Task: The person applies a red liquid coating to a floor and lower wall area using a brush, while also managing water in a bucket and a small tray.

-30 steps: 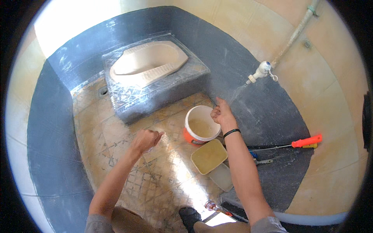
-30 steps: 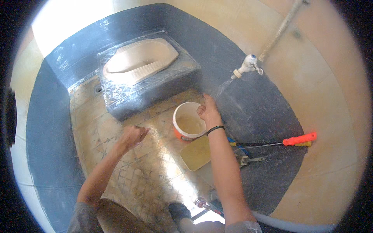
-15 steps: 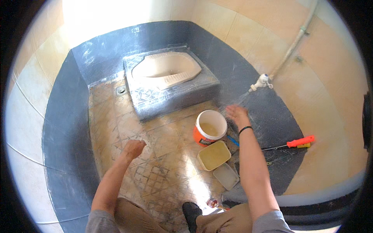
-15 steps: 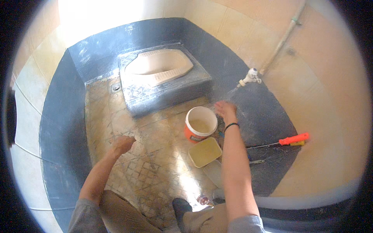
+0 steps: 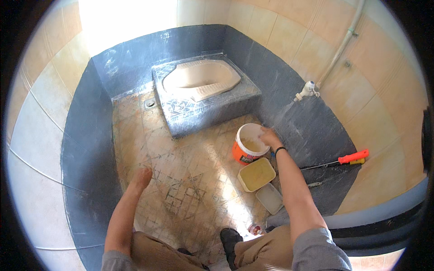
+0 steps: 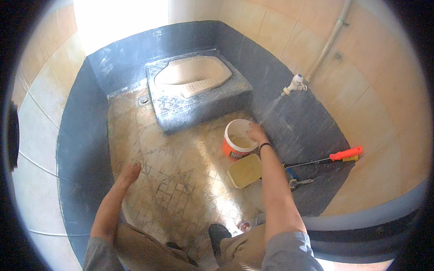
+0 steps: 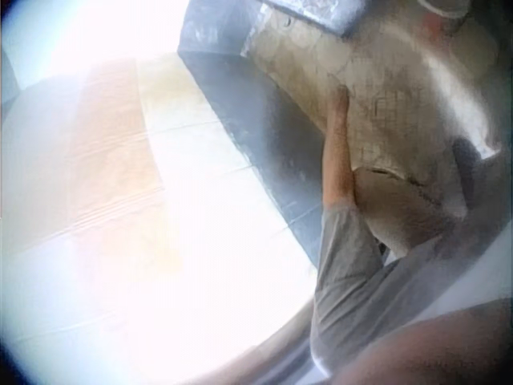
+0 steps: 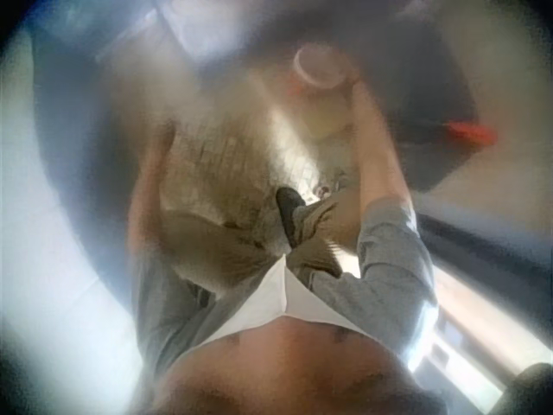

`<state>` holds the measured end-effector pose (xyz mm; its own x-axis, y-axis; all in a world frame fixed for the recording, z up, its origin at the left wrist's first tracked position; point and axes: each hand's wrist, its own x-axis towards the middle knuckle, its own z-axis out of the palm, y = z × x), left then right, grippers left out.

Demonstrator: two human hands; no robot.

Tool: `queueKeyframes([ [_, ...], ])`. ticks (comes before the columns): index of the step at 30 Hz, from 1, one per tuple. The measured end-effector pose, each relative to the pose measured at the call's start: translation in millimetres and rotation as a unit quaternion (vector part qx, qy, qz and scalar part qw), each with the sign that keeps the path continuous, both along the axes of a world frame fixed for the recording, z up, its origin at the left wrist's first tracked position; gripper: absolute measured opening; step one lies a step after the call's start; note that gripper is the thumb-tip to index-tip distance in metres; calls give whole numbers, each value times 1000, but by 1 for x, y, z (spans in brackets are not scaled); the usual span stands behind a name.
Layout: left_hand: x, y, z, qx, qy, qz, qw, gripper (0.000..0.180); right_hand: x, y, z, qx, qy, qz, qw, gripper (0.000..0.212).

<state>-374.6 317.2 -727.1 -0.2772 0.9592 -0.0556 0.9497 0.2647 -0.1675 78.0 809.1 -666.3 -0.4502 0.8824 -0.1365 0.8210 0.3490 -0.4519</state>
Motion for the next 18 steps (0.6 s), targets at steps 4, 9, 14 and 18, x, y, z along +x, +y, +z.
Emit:
queueKeyframes([
  [4,-4,-26,63,-103,-38,94,989,33,-43,-117,3,60,-256,170,950,53],
  [9,19,-28,85,-72,27,68,995,58,-37,-101,-7,90,-186,153,966,46],
  [14,18,-35,76,-40,22,73,996,51,-60,-91,24,148,-54,151,976,44],
  [18,20,-50,87,-43,0,96,995,45,-66,-107,67,53,-77,175,980,53],
])
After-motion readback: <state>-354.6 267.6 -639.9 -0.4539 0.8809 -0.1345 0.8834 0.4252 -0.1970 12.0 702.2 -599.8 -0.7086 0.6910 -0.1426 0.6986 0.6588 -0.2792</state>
